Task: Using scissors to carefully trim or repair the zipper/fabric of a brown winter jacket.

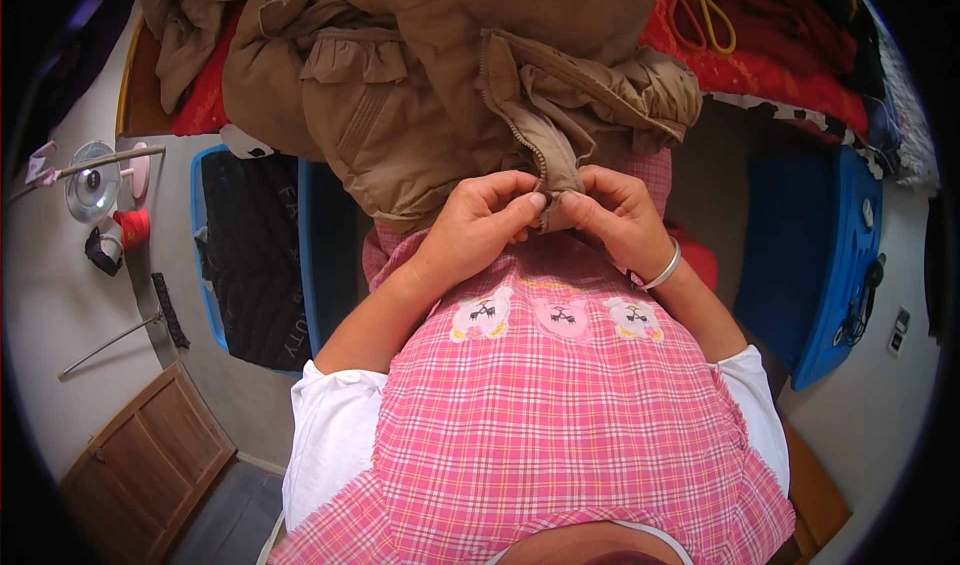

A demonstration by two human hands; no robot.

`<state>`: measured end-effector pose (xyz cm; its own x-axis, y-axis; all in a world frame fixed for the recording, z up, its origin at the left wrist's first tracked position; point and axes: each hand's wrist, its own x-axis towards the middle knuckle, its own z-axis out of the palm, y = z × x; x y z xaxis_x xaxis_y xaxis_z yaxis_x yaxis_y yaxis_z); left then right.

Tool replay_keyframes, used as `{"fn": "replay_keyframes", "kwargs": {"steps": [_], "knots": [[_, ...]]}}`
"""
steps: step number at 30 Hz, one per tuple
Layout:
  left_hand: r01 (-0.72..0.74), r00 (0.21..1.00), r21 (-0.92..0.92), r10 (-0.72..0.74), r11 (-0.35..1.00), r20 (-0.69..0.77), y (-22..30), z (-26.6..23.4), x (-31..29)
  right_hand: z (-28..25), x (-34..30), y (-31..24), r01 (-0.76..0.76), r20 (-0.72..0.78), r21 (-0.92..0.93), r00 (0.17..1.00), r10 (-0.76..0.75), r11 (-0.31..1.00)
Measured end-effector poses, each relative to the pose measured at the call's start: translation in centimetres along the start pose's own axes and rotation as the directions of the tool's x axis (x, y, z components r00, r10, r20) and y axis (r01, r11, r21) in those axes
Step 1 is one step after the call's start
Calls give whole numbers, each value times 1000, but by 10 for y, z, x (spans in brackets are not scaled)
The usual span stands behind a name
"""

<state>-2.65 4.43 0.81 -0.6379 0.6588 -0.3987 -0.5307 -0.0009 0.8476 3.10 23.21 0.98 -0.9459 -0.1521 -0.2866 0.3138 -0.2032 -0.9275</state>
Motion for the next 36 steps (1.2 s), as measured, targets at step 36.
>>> {"fn": "replay_keyframes", "kwargs": {"steps": [36], "knots": [[-144,989,-25,143,989,-33,-5,7,11,-264,141,-23,-247,-333,-943,676,-657,224]]}}
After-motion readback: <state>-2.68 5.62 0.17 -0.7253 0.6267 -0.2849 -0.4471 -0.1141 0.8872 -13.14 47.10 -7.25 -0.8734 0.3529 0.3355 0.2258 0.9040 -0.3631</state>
